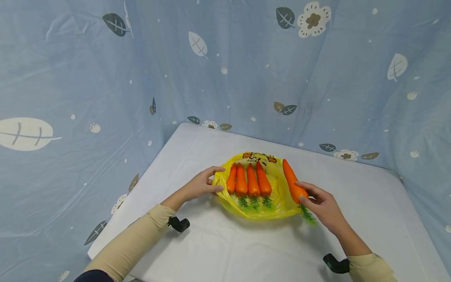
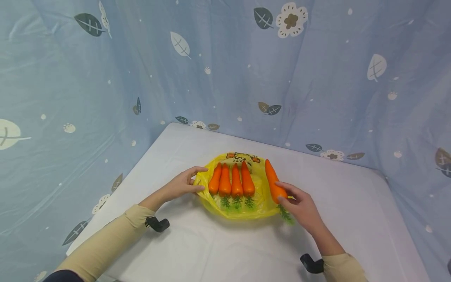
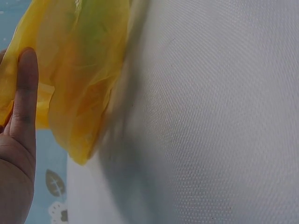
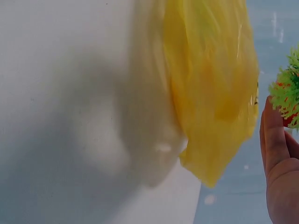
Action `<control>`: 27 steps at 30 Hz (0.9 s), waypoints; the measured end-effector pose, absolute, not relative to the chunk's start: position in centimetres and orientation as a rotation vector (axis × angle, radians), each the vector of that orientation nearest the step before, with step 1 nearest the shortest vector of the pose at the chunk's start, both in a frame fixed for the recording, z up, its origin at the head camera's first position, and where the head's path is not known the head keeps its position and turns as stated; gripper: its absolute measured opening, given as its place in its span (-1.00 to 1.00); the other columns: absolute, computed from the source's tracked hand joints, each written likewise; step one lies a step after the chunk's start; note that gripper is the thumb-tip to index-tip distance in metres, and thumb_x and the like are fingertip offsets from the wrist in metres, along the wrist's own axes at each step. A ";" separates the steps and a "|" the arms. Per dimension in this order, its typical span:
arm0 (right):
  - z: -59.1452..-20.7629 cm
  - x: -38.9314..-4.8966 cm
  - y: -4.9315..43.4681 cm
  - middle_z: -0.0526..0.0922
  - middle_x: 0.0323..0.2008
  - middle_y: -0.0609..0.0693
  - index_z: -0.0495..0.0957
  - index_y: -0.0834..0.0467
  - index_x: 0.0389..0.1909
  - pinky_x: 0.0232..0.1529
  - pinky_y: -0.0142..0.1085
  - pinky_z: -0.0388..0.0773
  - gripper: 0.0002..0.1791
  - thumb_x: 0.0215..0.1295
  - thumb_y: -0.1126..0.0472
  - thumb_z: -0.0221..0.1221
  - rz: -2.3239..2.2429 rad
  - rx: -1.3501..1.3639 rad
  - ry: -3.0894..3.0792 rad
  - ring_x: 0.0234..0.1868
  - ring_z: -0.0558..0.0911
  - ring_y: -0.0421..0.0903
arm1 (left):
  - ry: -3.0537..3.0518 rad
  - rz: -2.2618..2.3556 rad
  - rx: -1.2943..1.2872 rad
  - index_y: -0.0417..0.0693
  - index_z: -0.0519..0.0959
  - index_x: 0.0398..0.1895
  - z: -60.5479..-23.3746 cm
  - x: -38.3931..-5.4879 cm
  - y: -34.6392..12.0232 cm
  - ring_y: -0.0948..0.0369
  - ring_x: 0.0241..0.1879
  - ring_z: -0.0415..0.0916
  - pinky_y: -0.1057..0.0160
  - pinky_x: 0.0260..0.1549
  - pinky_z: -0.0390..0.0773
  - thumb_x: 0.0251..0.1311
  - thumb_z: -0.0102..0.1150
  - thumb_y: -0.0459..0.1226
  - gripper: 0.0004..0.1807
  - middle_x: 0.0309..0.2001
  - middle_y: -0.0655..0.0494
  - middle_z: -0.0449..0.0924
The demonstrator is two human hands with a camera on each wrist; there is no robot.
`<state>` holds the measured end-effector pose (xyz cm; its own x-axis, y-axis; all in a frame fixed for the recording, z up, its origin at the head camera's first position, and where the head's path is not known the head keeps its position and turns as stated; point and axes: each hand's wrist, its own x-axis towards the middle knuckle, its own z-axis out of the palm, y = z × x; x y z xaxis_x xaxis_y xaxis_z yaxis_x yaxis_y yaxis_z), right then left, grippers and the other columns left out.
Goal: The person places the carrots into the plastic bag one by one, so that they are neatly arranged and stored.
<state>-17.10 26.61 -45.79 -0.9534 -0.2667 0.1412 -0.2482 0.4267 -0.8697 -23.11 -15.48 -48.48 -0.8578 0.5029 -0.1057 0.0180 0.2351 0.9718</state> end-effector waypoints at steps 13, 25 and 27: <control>-46.3 -17.8 25.6 0.48 0.30 0.20 0.51 0.15 0.35 -0.03 -0.46 0.62 -0.54 0.48 0.20 0.21 -1.572 -0.474 2.563 0.01 0.59 -0.27 | 2.118 1.650 0.488 -0.04 0.24 0.52 -48.7 -23.3 -15.5 0.08 -0.16 0.71 0.12 -0.18 0.73 0.27 0.39 -0.25 -0.21 0.49 -0.19 0.18; -45.7 -18.4 24.2 0.53 0.26 0.19 0.52 0.11 0.35 -0.05 -0.42 0.63 -0.52 0.48 0.09 0.23 -1.462 -0.416 2.570 0.01 0.60 -0.02 | 2.133 1.632 0.494 -0.05 0.25 0.51 -48.5 -23.3 -15.5 0.09 -0.17 0.71 0.15 -0.18 0.73 0.28 0.38 -0.24 -0.22 0.49 -0.18 0.17; -45.7 -18.6 24.0 0.54 0.24 0.19 0.52 0.10 0.36 -0.08 -0.40 0.64 -0.52 0.48 0.09 0.22 -1.462 -0.409 2.563 0.00 0.60 0.00 | 2.131 1.635 0.500 -0.07 0.24 0.51 -48.5 -23.3 -15.5 0.09 -0.18 0.71 0.16 -0.18 0.72 0.28 0.38 -0.24 -0.22 0.49 -0.20 0.18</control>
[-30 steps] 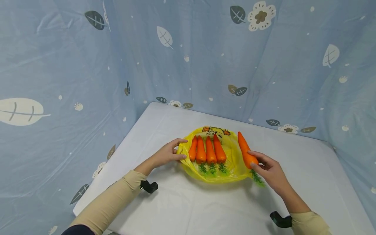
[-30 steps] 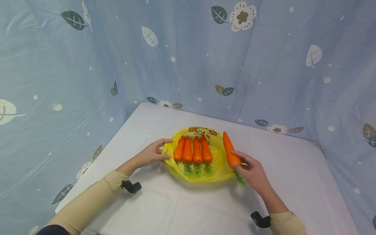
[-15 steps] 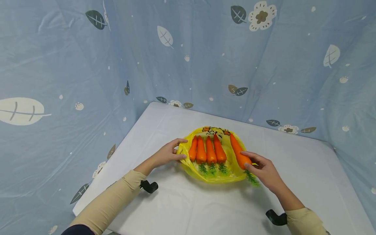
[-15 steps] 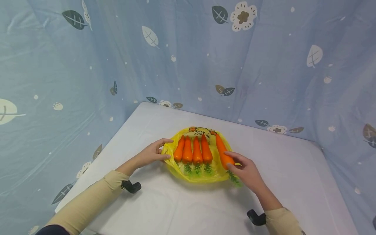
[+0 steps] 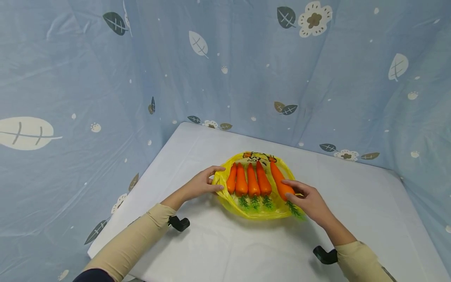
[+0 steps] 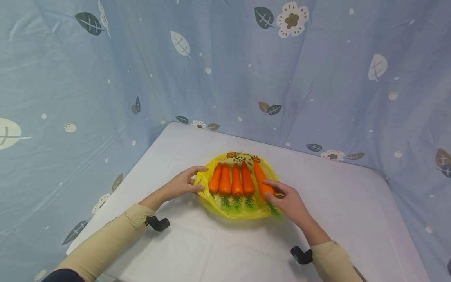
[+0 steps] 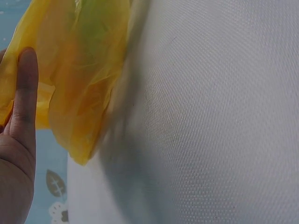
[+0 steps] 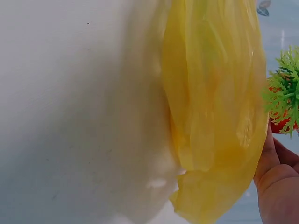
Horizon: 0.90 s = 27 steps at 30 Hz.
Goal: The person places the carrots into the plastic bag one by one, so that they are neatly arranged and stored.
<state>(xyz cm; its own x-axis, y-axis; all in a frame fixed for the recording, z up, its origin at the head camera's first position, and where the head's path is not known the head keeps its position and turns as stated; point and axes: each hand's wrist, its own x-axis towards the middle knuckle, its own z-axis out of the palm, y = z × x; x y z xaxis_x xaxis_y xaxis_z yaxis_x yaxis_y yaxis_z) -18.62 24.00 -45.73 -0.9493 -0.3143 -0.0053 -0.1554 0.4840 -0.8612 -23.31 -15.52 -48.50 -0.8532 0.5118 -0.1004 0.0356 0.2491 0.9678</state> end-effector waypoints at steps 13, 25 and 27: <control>-45.4 -19.7 22.7 0.58 0.20 0.14 0.53 0.04 0.35 -0.12 -0.36 0.64 -0.51 0.46 0.03 0.24 -1.437 -0.350 2.565 0.02 0.58 0.05 | 2.121 1.647 0.496 -0.10 0.25 0.51 -48.2 -23.1 -15.4 0.10 -0.17 0.70 0.15 -0.19 0.73 0.28 0.38 -0.27 -0.23 0.47 -0.25 0.19; -45.5 -21.0 21.6 0.57 0.24 0.12 0.53 0.00 0.36 0.02 -0.11 0.57 -0.48 0.44 -0.06 0.24 -1.371 -0.315 2.586 0.09 0.55 0.07 | 2.108 1.660 0.515 -0.12 0.24 0.51 -48.3 -23.1 -15.3 0.10 -0.17 0.71 0.13 -0.18 0.73 0.28 0.37 -0.29 -0.23 0.46 -0.26 0.21; -45.5 -21.2 21.4 0.56 0.25 0.11 0.53 0.00 0.36 0.03 -0.10 0.56 -0.47 0.44 -0.06 0.25 -1.374 -0.311 2.584 0.10 0.55 0.07 | 2.105 1.663 0.518 -0.12 0.24 0.51 -48.3 -23.1 -15.3 0.10 -0.17 0.71 0.13 -0.18 0.73 0.28 0.37 -0.29 -0.23 0.46 -0.26 0.21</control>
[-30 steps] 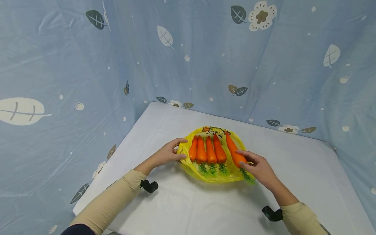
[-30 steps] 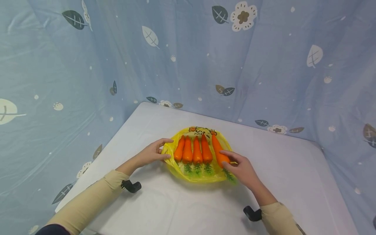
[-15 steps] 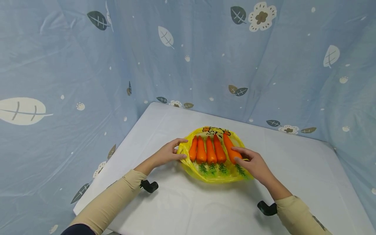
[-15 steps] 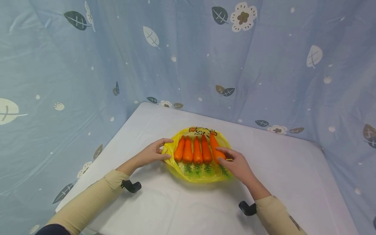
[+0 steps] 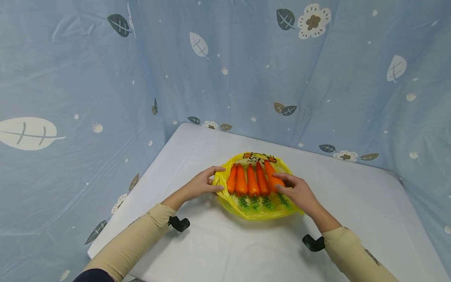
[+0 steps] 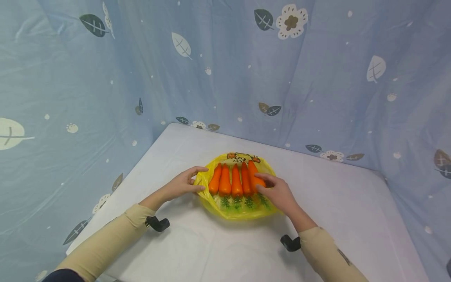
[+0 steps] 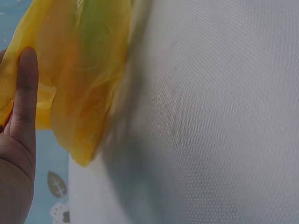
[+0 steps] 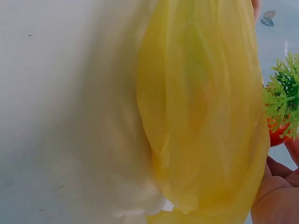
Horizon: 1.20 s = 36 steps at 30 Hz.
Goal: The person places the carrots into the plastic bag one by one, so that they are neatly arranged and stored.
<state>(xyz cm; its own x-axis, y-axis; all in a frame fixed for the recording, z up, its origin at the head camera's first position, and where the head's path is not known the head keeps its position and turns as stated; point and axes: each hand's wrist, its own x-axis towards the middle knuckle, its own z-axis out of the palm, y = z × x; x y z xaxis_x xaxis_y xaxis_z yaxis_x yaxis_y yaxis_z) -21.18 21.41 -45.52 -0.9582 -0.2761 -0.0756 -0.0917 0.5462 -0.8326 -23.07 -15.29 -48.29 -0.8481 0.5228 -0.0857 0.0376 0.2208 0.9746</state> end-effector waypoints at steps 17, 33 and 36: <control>-45.2 -22.5 20.1 0.51 0.31 0.21 0.47 0.05 0.40 0.13 -0.02 0.60 -0.43 0.46 -0.05 0.23 -1.451 -0.245 2.466 0.21 0.55 0.14 | 2.103 1.666 0.514 -0.11 0.24 0.51 -48.1 -23.1 -15.2 0.11 -0.19 0.71 0.13 -0.19 0.73 0.29 0.36 -0.31 -0.24 0.48 -0.24 0.18; -46.9 -23.0 20.5 0.54 0.28 0.22 0.52 0.06 0.36 0.12 0.02 0.56 -0.48 0.44 0.03 0.26 -1.251 -0.257 2.645 0.16 0.54 0.16 | 2.109 1.665 0.507 -0.12 0.25 0.50 -47.8 -23.0 -15.0 0.11 -0.19 0.70 0.15 -0.19 0.73 0.29 0.36 -0.33 -0.25 0.47 -0.25 0.20; -47.3 -23.0 20.6 0.55 0.27 0.20 0.53 0.06 0.35 0.15 0.05 0.55 -0.48 0.43 0.03 0.26 -1.208 -0.261 2.674 0.15 0.54 0.16 | 2.098 1.673 0.507 -0.12 0.25 0.50 -47.7 -23.0 -15.0 0.11 -0.18 0.70 0.14 -0.19 0.73 0.29 0.36 -0.33 -0.25 0.47 -0.25 0.20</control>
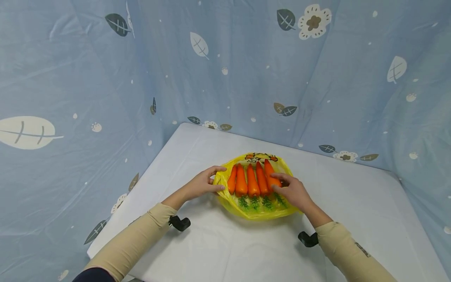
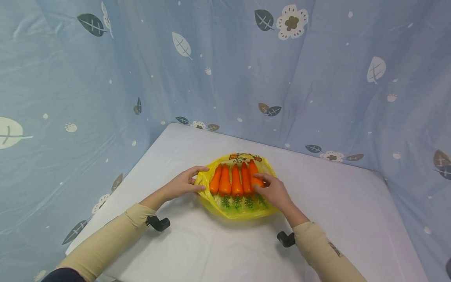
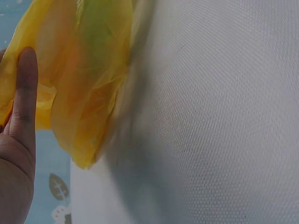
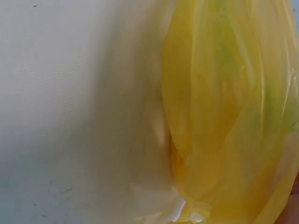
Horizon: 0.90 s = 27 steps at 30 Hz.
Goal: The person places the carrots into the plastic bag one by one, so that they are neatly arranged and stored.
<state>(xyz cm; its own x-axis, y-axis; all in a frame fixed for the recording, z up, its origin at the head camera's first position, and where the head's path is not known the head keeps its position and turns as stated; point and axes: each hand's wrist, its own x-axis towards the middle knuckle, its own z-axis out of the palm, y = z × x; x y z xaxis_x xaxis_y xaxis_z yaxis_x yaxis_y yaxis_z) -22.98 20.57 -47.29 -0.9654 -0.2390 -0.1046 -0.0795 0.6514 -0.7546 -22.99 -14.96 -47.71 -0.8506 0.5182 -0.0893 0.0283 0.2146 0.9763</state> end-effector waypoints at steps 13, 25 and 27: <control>-47.8 -22.3 21.1 0.58 0.21 0.23 0.53 0.06 0.35 0.00 -0.02 0.61 -0.49 0.42 0.07 0.26 -1.093 -0.258 2.725 0.11 0.57 0.16 | 2.087 1.678 0.506 -0.10 0.25 0.50 -48.1 -23.0 -15.2 0.10 -0.15 0.70 0.14 -0.18 0.73 0.28 0.37 -0.32 -0.24 0.48 -0.23 0.20; -48.8 -22.5 21.1 0.62 0.16 0.20 0.55 0.06 0.33 -0.08 -0.08 0.63 -0.47 0.38 0.04 0.31 -1.034 -0.258 2.729 0.05 0.60 0.12 | 2.092 1.675 0.511 -0.12 0.24 0.50 -48.2 -23.2 -15.3 0.10 -0.13 0.70 0.13 -0.16 0.73 0.28 0.37 -0.31 -0.23 0.45 -0.24 0.23; -48.9 -22.5 21.1 0.62 0.15 0.20 0.55 0.06 0.33 -0.07 -0.07 0.64 -0.46 0.38 0.03 0.32 -1.038 -0.259 2.724 0.05 0.61 0.12 | 2.092 1.677 0.509 -0.12 0.24 0.50 -48.1 -23.1 -15.4 0.10 -0.14 0.70 0.13 -0.16 0.73 0.28 0.37 -0.31 -0.23 0.45 -0.24 0.23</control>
